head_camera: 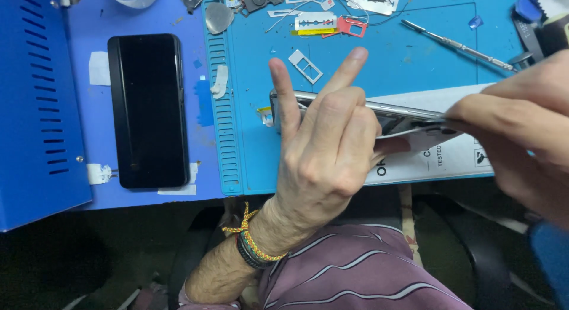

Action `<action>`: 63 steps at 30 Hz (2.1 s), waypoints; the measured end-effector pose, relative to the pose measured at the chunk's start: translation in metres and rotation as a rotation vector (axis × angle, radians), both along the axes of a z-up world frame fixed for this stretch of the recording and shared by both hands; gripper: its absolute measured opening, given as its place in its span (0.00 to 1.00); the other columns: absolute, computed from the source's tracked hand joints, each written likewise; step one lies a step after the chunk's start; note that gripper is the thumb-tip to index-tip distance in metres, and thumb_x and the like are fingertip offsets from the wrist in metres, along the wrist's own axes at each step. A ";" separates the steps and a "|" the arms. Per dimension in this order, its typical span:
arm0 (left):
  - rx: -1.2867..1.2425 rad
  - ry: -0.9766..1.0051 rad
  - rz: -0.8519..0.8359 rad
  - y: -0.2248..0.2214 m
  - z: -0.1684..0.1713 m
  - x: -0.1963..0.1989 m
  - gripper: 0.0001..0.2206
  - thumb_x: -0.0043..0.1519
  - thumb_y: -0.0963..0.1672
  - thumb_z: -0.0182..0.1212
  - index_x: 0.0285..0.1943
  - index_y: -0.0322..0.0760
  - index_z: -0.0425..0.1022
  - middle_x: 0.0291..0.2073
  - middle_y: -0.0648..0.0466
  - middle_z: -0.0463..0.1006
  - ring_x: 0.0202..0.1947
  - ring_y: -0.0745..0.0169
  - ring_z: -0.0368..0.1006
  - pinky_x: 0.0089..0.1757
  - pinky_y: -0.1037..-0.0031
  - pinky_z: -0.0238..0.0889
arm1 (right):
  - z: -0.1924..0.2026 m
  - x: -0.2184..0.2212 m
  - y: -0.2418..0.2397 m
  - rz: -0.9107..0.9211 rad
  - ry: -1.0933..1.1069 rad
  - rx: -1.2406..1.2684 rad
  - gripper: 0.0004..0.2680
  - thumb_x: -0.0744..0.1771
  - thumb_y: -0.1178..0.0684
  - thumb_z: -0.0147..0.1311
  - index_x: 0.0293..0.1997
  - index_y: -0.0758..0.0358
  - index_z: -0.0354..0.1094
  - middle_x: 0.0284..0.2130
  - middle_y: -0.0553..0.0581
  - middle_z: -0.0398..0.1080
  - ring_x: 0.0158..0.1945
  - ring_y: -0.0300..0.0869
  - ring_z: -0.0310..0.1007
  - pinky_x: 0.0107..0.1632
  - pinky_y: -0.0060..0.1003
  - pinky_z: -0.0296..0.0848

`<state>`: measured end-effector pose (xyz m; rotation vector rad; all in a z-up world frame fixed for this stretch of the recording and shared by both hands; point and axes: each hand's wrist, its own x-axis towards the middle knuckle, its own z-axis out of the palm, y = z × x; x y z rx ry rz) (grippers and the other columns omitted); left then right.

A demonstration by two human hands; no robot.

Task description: Prying open the back cover of a smartphone using a thin metal tool and fingers.

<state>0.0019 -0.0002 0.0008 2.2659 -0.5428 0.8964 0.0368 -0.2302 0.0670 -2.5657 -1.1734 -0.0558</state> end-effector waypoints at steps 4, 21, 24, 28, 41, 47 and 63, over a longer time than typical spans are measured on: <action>0.005 0.015 0.008 0.000 0.001 0.000 0.17 0.74 0.31 0.46 0.32 0.35 0.67 0.38 0.47 0.69 0.63 0.33 0.84 0.70 0.25 0.36 | 0.006 0.004 0.013 0.084 -0.051 0.071 0.04 0.73 0.68 0.54 0.50 0.75 0.76 0.39 0.63 0.75 0.39 0.56 0.73 0.46 0.51 0.70; 0.023 0.026 -0.007 -0.003 0.007 0.000 0.15 0.74 0.33 0.44 0.32 0.35 0.64 0.40 0.43 0.72 0.58 0.37 0.86 0.69 0.24 0.40 | 0.007 -0.007 -0.014 -0.007 -0.029 -0.021 0.09 0.71 0.65 0.57 0.59 0.72 0.74 0.47 0.67 0.74 0.46 0.58 0.73 0.49 0.50 0.72; 0.040 0.027 0.011 -0.003 0.009 0.000 0.15 0.74 0.33 0.43 0.32 0.34 0.63 0.40 0.42 0.73 0.57 0.36 0.86 0.69 0.24 0.41 | 0.005 -0.009 -0.022 0.003 -0.027 -0.036 0.11 0.71 0.66 0.55 0.60 0.72 0.74 0.48 0.67 0.75 0.47 0.58 0.74 0.50 0.50 0.72; 0.057 0.014 0.031 -0.003 0.006 -0.004 0.16 0.72 0.30 0.41 0.32 0.34 0.63 0.40 0.43 0.74 0.56 0.38 0.88 0.69 0.26 0.41 | 0.004 -0.006 -0.008 0.006 -0.044 0.032 0.08 0.72 0.69 0.54 0.55 0.72 0.76 0.45 0.66 0.75 0.44 0.59 0.72 0.48 0.50 0.72; 0.125 0.070 -0.044 0.007 0.005 -0.001 0.19 0.74 0.51 0.54 0.40 0.31 0.71 0.41 0.44 0.68 0.63 0.29 0.79 0.63 0.09 0.29 | -0.045 -0.042 -0.020 -0.430 0.287 0.553 0.01 0.75 0.69 0.52 0.48 0.77 0.67 0.55 0.76 0.74 0.61 0.58 0.79 0.71 0.47 0.76; 0.179 0.069 -0.060 0.011 0.012 0.004 0.20 0.71 0.52 0.65 0.47 0.28 0.74 0.40 0.44 0.69 0.61 0.33 0.77 0.63 0.10 0.37 | -0.065 -0.039 -0.001 -0.203 0.134 0.522 0.04 0.68 0.68 0.62 0.45 0.76 0.77 0.47 0.72 0.80 0.46 0.52 0.84 0.48 0.37 0.78; 0.295 -0.006 -0.003 -0.010 0.012 -0.006 0.13 0.77 0.43 0.50 0.63 0.36 0.81 0.52 0.48 0.76 0.52 0.51 0.72 0.62 0.52 0.69 | -0.066 -0.040 0.011 -0.207 0.086 0.590 0.04 0.68 0.67 0.64 0.46 0.78 0.77 0.38 0.66 0.80 0.37 0.46 0.80 0.44 0.34 0.76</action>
